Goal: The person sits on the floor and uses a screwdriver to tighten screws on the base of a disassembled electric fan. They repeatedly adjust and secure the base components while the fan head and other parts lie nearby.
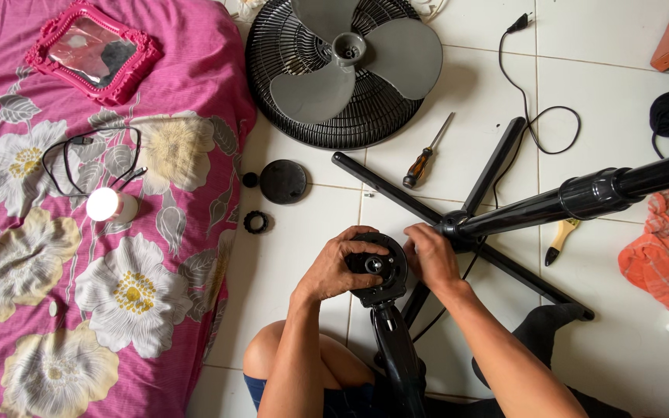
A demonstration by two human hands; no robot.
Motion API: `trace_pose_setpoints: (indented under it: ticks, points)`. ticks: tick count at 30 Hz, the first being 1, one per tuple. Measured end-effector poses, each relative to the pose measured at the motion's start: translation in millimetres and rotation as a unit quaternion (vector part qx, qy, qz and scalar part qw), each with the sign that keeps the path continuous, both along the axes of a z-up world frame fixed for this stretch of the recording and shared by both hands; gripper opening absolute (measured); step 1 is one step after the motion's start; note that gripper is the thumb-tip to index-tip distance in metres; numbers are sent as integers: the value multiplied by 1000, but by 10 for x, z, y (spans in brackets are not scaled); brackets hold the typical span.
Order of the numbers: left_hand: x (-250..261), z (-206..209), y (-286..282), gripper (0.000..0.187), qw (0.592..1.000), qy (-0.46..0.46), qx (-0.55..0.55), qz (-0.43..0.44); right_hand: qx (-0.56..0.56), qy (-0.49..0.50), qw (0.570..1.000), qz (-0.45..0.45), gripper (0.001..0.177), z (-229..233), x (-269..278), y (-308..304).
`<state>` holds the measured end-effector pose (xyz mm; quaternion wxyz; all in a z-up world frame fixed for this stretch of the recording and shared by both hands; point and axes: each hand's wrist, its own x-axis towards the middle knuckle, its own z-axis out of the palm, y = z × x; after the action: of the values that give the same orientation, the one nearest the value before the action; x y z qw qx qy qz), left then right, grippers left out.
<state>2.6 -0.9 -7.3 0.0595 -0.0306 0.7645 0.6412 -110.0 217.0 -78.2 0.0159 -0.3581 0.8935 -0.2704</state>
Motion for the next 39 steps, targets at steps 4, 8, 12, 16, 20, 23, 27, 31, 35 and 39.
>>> trace_pose_setpoints:
  ticks: [4, 8, 12, 16, 20, 23, 27, 31, 35, 39]
  points:
    - [17, 3, -8, 53, 1000, 17, -17, 4, -115, -74, 987, -82, 15, 361, 47, 29]
    - [45, 13, -24, 55, 1000, 18, -25, 3, -167, -116, 971, -123, 12, 730, 180, 26]
    - [71, -4, -21, 58, 999, -4, -32, 5, -182, -155, 960, -147, 13, 978, 293, 31]
    - [42, -9, -55, 58, 999, 20, -31, 1, -194, -133, 964, -125, 12, 1131, 348, -6]
    - [101, -30, -34, 61, 1000, 5, -25, 1, -213, -166, 957, -101, 12, 1203, 507, -10]
    - [128, 1, -52, 67, 1000, -12, -18, 3, -227, -203, 948, -91, 11, 1266, 606, -98]
    - [197, 30, -95, 86, 999, -24, -37, -12, -226, -244, 943, -22, 12, 1365, 642, -210]
    - [250, -4, -149, 90, 1000, -10, 13, -15, -194, -205, 958, 54, 17, 1479, 645, -319]
    - [270, -71, -190, 93, 999, -23, 18, -16, -107, -77, 981, 141, 22, 1584, 581, -451]
    - [312, -84, -247, 83, 999, -32, 36, -10, -30, -53, 973, 223, 28, 1591, 468, -639]
